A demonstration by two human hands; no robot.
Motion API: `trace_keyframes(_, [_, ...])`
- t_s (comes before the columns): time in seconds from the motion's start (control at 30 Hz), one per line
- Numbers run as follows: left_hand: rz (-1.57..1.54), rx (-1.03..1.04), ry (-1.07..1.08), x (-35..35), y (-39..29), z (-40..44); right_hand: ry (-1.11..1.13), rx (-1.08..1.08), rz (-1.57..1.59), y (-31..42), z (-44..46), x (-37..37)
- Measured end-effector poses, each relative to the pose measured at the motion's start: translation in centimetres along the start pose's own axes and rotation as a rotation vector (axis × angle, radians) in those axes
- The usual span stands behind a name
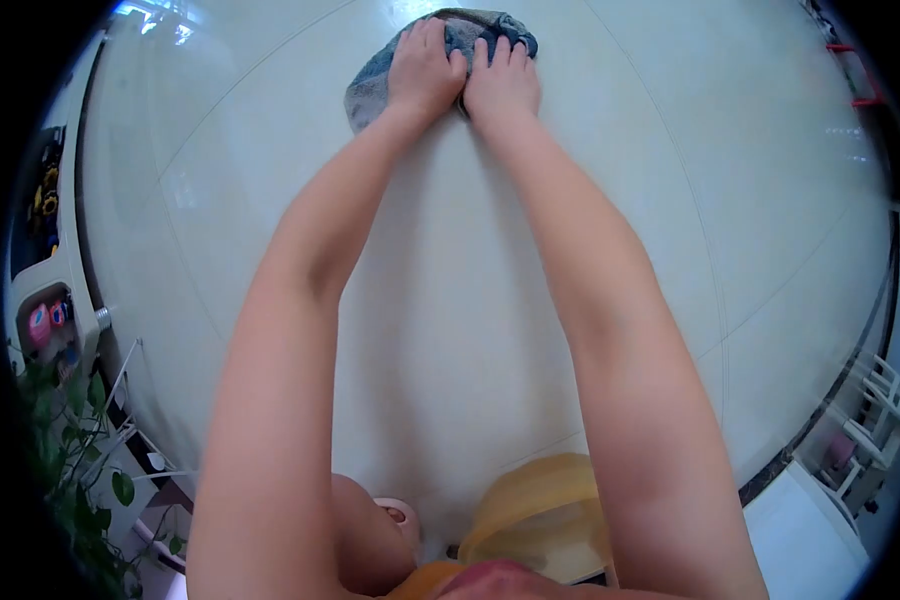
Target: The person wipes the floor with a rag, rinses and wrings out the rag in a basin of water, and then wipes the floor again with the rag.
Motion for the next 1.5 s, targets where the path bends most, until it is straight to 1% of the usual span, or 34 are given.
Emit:
trace_keyframes(0.07, [0.006,0.011,-0.05,-1.1,-0.9,-0.1,0.004,0.011,-0.036,0.2,-0.3,0.3])
trace_keyframes(0.1, [0.054,-0.022,0.0,-0.8,-1.0,-0.1,0.034,0.013,0.024,0.0,-0.3,0.4])
trace_keyframes(0.2, [0.072,-0.11,0.133,0.1,-0.5,1.1,0.022,-0.009,0.037,-0.4,0.0,-0.1])
trace_keyframes(0.23, [0.068,-0.091,0.148,0.3,-0.5,1.5,0.015,-0.004,0.027,-0.6,0.2,-0.1])
trace_keyframes(0.33, [-0.094,-0.253,0.291,-0.2,-0.8,2.9,-0.009,0.013,0.025,-0.4,0.6,0.0])
trace_keyframes(0.37, [0.121,0.041,0.3,1.7,-0.7,3.2,-0.014,0.016,0.035,-0.2,0.7,0.1])
trace_keyframes(0.43, [-0.058,0.048,0.236,1.9,-0.1,3.3,-0.081,0.017,0.061,-0.3,0.5,0.0])
trace_keyframes(0.47, [-0.141,0.059,0.203,1.8,-0.1,3.7,-0.053,0.037,0.034,-0.3,0.5,0.6])
trace_keyframes(0.5, [-0.189,-0.04,0.257,2.6,0.7,3.2,-0.023,0.063,0.018,0.1,0.1,0.7])
trace_keyframes(0.53, [-0.226,0.018,0.245,2.1,-0.8,2.6,0.019,0.088,-0.002,0.5,-0.7,0.9])
trace_keyframes(0.57, [-0.257,0.021,0.312,2.1,-1.8,1.8,0.007,0.09,-0.057,0.8,-2.2,0.9])
trace_keyframes(0.6, [-0.291,0.02,0.385,1.7,-3.1,0.8,0.047,0.099,-0.058,0.8,-4.6,1.0])
trace_keyframes(0.67, [-0.383,0.1,0.455,0.8,-5.6,-1.6,0.1,0.118,-0.064,0.4,-7.5,0.8])
trace_keyframes(0.7, [-0.359,0.085,0.513,0.6,-6.2,-1.8,0.063,0.107,-0.073,0.4,-7.7,0.3])
trace_keyframes(0.8, [-0.288,0.145,0.474,1.3,-6.5,-0.9,-0.028,0.054,-0.088,-0.1,-8.7,-0.1])
trace_keyframes(0.83, [-0.257,0.154,0.429,1.2,-6.4,-0.4,-0.068,0.051,-0.079,-0.4,-8.2,-0.3])
trace_keyframes(0.87, [-0.215,0.122,0.41,1.7,-5.9,0.1,-0.125,0.04,-0.074,-0.7,-7.2,-0.6])
trace_keyframes(0.9, [-0.172,0.083,0.39,2.0,-5.6,0.7,-0.022,0.061,-0.038,-1.3,-6.3,0.1])
trace_keyframes(0.93, [-0.129,0.036,0.381,2.1,-5.4,0.5,-0.057,0.068,-0.027,-1.5,-6.0,0.2])
trace_keyframes(0.97, [-0.055,0.127,0.315,2.0,-5.7,0.9,-0.091,0.083,-0.012,-1.7,-5.9,-0.1])
trace_keyframes(1.0, [-0.051,0.116,0.31,2.0,-5.7,0.5,-0.131,0.096,0.0,-1.9,-5.9,-0.4])
trace_keyframes(1.07, [-0.039,0.108,0.28,2.0,-5.5,0.6,-0.086,0.125,0.014,-2.0,-6.0,-0.4])
trace_keyframes(1.17, [-0.118,-0.059,0.208,0.3,-5.7,-1.1,-0.019,0.172,0.127,-2.4,-7.0,-0.1])
trace_keyframes(1.23, [-0.101,-0.171,0.134,-0.7,-5.4,-1.6,-0.043,0.168,0.177,-2.7,-7.3,-0.5])
trace_keyframes(1.27, [-0.05,-0.188,0.132,-0.4,-5.2,-1.2,-0.046,0.171,0.206,-2.8,-7.3,-0.5])
trace_keyframes(1.33, [0.055,-0.245,0.132,-0.9,-5.4,-0.6,-0.027,0.133,0.153,-2.7,-7.0,-0.6])
trace_keyframes(1.37, [0.04,-0.301,0.2,-0.6,-5.2,-0.6,-0.025,0.118,0.153,-2.6,-6.9,-0.4])
trace_keyframes(1.5, [0.053,-0.292,0.173,0.0,-4.4,0.0,-0.014,0.046,0.103,-2.6,-5.3,-0.1])
Point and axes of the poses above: each hand's wrist, its own z-axis towards the middle knuckle, its own x-axis out of the palm, y = z × x, the point moved 8 cm from there along z, towards the middle knuckle, and after that the axes turned 3 degrees about -z, right-handed, at the moved point
